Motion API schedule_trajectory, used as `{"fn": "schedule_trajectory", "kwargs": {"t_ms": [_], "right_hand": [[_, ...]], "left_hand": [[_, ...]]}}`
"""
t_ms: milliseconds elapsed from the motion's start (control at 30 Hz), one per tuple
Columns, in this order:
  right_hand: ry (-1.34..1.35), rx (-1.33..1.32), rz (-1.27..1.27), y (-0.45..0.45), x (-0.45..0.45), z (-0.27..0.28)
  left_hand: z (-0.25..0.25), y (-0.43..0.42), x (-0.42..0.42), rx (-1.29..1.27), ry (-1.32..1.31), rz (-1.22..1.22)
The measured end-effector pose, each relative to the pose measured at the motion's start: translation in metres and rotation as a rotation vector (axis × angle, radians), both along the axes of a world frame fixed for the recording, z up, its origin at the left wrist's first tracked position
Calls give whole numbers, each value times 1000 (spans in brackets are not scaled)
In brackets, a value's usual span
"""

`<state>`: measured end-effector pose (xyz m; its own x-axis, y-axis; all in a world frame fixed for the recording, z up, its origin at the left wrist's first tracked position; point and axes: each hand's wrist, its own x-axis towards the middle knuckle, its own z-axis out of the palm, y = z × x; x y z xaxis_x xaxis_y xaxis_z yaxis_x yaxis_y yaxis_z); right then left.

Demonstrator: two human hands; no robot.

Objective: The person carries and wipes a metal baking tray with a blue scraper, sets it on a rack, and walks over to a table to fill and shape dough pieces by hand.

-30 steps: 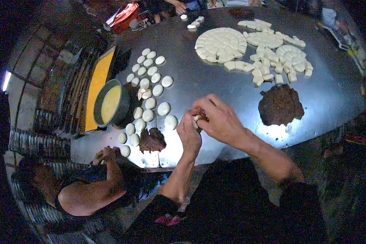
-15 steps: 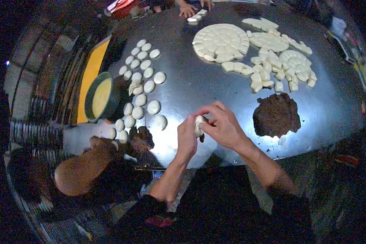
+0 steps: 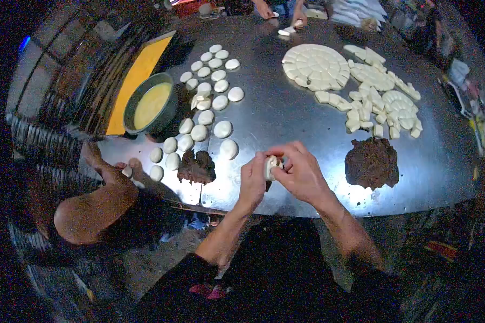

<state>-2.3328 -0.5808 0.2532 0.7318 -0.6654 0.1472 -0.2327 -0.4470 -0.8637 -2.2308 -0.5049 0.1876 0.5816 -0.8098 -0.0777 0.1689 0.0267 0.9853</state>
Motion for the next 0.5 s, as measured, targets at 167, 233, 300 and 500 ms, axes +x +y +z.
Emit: {"fn": "schedule_trajectory", "kwargs": {"t_ms": [167,233,300,500], "right_hand": [[-107,-548,-6,45,9,-25],[-149,-628,-56,63,8,-20],[-97,-541,-48,57,-1,-30],[-82,-132,-82,44,9,-27]], "left_hand": [[-4,14,5,-21,98,59],[-8,18,6,-7,115,109],[2,28,0,-53,192,52],[-16,28,2,0,136,25]]}}
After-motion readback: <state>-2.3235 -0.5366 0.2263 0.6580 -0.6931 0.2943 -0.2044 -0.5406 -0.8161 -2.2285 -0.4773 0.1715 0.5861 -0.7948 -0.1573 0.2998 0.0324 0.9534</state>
